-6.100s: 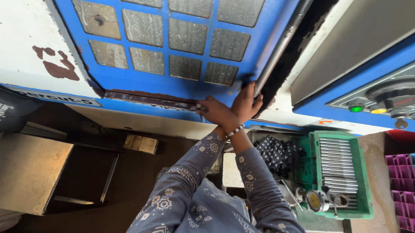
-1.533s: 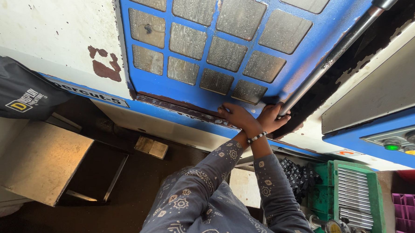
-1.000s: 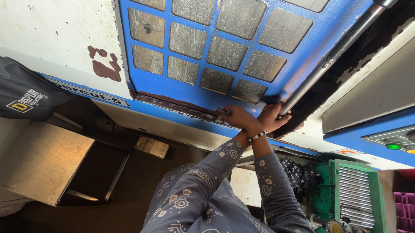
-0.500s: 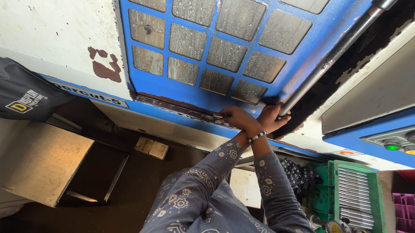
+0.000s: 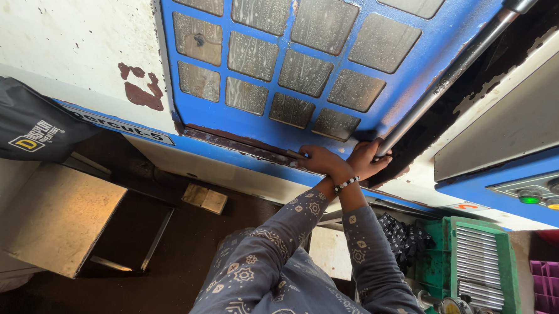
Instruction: The person repeatedly picks small metal rods from a green tray, inserts them into a blue industrial machine, closes the door, and retrieves processed rods. The person uses a dial indicator to measure the rods and places them back into the tray.
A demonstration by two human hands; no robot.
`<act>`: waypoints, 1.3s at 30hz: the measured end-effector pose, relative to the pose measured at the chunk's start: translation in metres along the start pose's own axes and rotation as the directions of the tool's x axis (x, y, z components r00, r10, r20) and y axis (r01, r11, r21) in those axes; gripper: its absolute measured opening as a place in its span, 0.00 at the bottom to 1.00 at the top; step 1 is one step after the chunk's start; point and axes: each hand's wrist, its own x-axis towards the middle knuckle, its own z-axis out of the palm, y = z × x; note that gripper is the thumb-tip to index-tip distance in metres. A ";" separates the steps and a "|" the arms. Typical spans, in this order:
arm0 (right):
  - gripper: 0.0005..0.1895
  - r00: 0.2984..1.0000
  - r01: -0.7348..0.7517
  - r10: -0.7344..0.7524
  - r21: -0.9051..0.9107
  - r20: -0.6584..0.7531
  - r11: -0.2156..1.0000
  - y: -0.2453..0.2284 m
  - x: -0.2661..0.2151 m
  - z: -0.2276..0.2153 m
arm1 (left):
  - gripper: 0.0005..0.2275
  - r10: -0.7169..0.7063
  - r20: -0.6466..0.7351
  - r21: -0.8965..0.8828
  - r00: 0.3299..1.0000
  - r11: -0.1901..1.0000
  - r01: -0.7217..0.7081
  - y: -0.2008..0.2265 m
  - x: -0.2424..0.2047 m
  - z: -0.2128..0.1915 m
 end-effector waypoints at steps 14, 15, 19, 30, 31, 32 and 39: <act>0.20 0.995 0.086 -0.083 0.069 -0.050 0.994 0.004 -0.005 0.000 | 0.10 -0.033 -0.009 -0.019 0.999 0.999 0.033 -0.002 0.001 0.003; 0.20 0.994 0.095 -0.091 0.073 -0.056 0.993 0.006 -0.005 0.001 | 0.10 -0.043 -0.004 -0.012 0.999 0.999 0.043 -0.003 0.000 0.004; 0.19 0.997 0.080 -0.079 0.058 -0.021 0.995 0.011 0.000 0.006 | 0.10 0.084 -0.086 -0.007 0.993 0.996 -0.085 -0.010 0.000 0.006; 0.23 0.994 0.046 -0.042 0.039 -0.103 0.998 0.014 -0.001 0.018 | 0.08 0.078 -0.154 -0.039 0.985 0.996 -0.085 -0.009 0.000 0.012; 0.23 0.994 0.036 -0.031 0.043 -0.101 0.998 0.012 -0.002 0.017 | 0.08 0.079 -0.149 -0.006 0.986 0.997 -0.081 -0.007 0.000 0.011; 0.23 0.996 0.021 -0.016 0.056 -0.093 0.998 0.011 -0.002 0.017 | 0.08 0.081 -0.148 0.030 0.986 0.997 -0.078 -0.004 -0.001 0.009; 0.20 0.993 0.029 -0.022 0.056 -0.113 0.998 0.001 -0.009 0.012 | 0.08 0.133 -0.141 0.077 0.981 0.989 -0.123 0.004 -0.002 0.006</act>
